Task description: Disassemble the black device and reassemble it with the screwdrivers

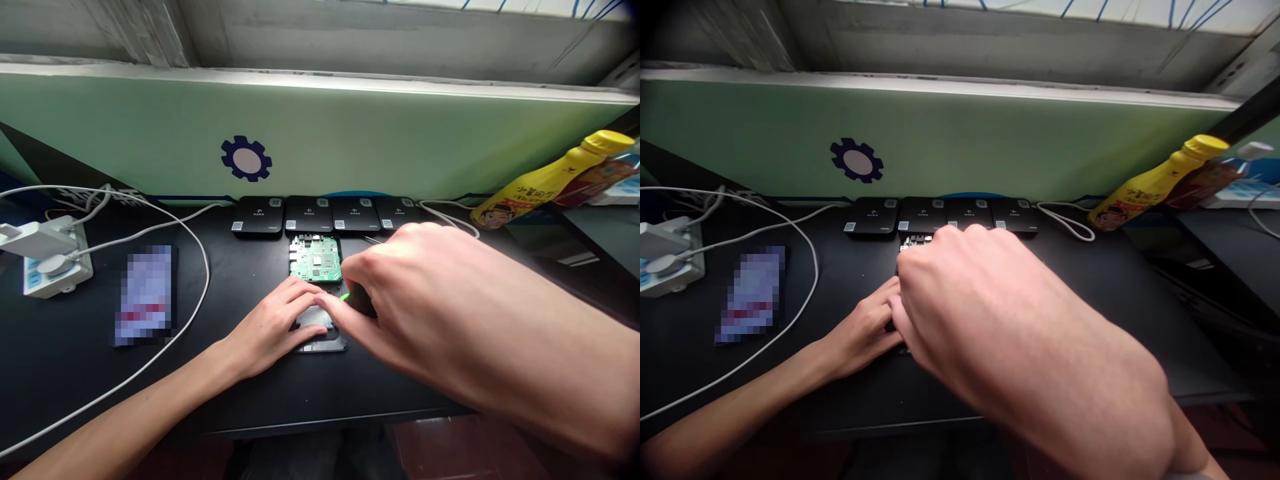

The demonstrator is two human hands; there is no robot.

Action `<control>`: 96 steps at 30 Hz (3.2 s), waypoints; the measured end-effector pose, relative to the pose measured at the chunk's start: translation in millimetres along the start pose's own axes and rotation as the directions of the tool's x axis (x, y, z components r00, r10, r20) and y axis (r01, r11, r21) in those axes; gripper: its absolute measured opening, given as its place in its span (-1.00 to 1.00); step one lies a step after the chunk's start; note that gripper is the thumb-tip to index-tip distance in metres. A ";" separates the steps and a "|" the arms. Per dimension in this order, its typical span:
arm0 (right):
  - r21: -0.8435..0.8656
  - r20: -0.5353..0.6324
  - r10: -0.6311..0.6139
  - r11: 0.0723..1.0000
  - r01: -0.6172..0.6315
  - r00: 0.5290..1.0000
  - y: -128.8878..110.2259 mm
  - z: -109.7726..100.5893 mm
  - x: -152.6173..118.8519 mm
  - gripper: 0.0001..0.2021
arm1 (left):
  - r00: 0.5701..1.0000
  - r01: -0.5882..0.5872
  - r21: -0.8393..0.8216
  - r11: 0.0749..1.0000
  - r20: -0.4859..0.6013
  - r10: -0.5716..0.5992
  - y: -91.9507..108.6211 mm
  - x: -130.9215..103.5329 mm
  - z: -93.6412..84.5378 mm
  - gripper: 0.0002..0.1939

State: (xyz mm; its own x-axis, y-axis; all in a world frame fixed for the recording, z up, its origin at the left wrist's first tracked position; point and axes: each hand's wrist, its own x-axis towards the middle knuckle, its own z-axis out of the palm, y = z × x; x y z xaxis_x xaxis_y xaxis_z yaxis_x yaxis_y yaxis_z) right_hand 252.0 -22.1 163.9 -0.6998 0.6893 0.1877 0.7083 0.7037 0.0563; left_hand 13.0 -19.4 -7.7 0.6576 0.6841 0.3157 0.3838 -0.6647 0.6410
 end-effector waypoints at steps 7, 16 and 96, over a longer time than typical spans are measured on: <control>0.120 0.025 -0.087 0.989 0.084 0.996 8.0 10.5 6.6 -0.58 | 1.000 0.018 -0.007 1.000 0.011 -0.018 -1.9 -0.6 1.0 -0.69; 0.263 0.071 -0.114 0.960 0.091 0.991 31.4 3.2 -7.8 -0.80 | 0.999 0.026 -0.032 0.999 0.026 -0.026 -3.0 -0.7 2.0 -0.69; 0.153 0.032 -0.017 0.988 0.012 0.999 11.6 -0.9 -3.9 -0.66 | 1.000 0.027 0.015 1.000 0.015 -0.027 -0.9 0.3 -1.1 -0.64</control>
State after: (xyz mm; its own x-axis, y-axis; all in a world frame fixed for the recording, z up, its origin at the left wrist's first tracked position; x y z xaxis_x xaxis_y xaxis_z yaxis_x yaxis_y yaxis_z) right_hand 263.1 -16.7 164.7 -0.7145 0.6821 0.1557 0.6769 0.7302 -0.0924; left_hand 12.1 -18.2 -7.5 0.6564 0.6974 0.2878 0.4113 -0.6506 0.6384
